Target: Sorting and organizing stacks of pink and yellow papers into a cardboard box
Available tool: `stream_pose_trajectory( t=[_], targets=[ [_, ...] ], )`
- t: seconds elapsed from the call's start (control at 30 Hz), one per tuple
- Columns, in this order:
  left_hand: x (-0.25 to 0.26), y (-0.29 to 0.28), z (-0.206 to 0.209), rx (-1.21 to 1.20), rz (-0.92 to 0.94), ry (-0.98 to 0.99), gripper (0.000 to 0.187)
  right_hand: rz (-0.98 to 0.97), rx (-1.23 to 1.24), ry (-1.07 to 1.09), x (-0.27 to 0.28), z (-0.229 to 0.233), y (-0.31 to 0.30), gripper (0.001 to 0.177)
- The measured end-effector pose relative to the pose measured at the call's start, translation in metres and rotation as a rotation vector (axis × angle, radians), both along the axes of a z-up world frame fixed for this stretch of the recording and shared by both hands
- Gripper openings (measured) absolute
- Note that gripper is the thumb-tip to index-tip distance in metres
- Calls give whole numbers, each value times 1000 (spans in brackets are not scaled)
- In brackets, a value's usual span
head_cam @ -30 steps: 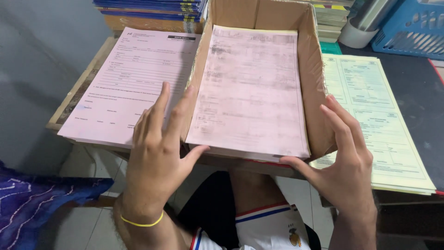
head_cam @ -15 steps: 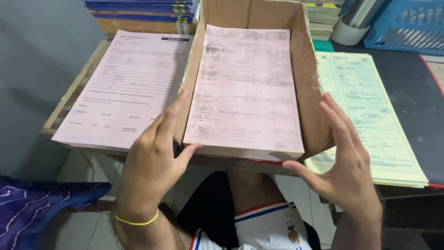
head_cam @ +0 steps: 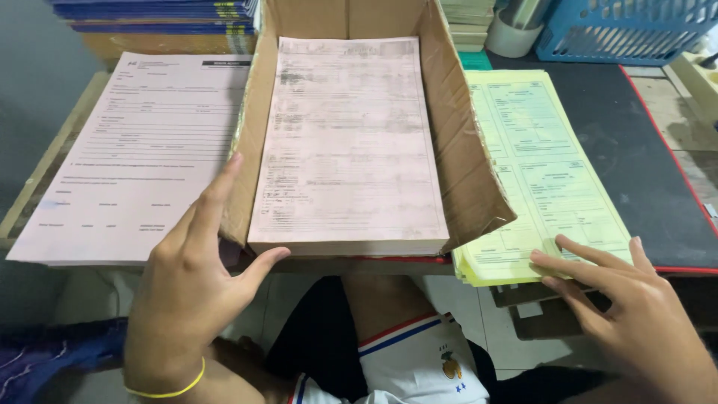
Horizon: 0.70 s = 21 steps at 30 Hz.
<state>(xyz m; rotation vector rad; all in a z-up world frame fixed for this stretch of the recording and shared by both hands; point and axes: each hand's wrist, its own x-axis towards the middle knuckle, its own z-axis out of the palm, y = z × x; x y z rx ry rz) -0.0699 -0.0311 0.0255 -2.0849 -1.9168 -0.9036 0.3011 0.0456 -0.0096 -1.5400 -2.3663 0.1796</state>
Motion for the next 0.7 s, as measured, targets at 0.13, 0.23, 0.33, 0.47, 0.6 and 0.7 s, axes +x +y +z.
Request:
stream_pose_trajectory(
  t=[0.13,0.23,0.33,0.47,0.6,0.7],
  targets=[
    [0,1,-3,32,37,-7,87,23,26,38,-10,7,-4,42],
    [1,2,0,34,13,-9,86,87,142,101,-11,4,-3,26],
    [1,1,0,17,36,13,87,38,196,171,-17,5,-4,16],
    [2,1,1,21,18,-13,85,67,203,181,-28,11,-3,17],
    [1,1,1,14,10,-7,85,156,296,265,-39,14,-2,6],
    [0,0,1,14,13,-9,85,132,376,334,-45,17,-5,5]
  ],
)
